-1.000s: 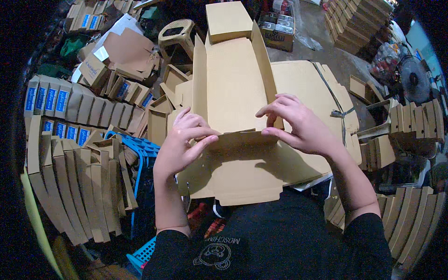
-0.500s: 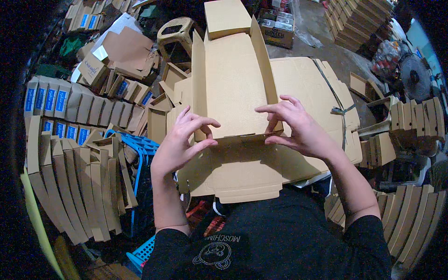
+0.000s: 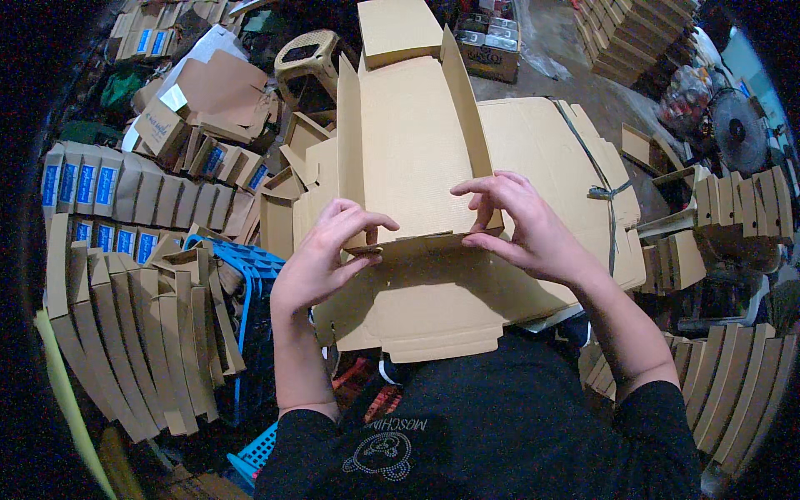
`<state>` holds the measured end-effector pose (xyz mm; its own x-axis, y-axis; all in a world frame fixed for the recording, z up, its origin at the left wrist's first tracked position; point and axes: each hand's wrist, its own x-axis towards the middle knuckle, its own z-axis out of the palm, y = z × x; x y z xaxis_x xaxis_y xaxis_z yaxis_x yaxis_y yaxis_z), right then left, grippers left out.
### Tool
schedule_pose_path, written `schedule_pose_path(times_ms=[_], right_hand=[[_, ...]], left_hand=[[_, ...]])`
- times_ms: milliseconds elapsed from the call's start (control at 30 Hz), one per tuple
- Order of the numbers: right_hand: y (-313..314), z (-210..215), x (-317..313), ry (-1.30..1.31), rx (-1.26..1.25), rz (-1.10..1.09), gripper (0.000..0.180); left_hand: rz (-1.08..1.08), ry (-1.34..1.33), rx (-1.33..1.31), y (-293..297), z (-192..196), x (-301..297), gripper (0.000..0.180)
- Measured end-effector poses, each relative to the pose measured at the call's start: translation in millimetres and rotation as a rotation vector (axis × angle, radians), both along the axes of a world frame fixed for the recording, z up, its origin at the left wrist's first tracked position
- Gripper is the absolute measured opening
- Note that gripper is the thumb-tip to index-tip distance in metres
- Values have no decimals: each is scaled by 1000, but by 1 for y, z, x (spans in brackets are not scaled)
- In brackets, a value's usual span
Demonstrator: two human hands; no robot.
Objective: Assembling shoe boxes from flat cardboard sheets in a warehouse setting.
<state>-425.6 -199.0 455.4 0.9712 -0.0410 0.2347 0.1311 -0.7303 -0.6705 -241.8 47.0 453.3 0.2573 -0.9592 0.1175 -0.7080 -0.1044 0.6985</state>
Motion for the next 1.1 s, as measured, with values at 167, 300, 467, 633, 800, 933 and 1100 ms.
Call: schedule_pose_path(times_ms=[167, 300, 467, 633, 800, 933, 1100], right_hand=[[2, 5, 1, 93, 127, -8, 74], [-2, -2, 1, 99, -16, 31, 81], [-7, -13, 0, -215, -302, 93, 69], [-17, -24, -8, -457, -504, 176, 35], [-16, -30, -7, -423, -313, 126, 10], [-11, -29, -7, -374, -69, 43, 16], [-13, -41, -15, -239, 585, -77, 16]], left_hand=[[-6, -1, 2, 1, 0, 1, 53], [-12, -13, -4, 2, 0, 1, 56], [-33, -6, 8, 4, 4, 0, 64], [31, -93, -43, 3, 0, -3, 65], [29, -33, -137, 5, -7, -1, 52], [62, -94, -261, 8, -19, 0, 47], [82, -49, -351, 2, -23, -5, 43]])
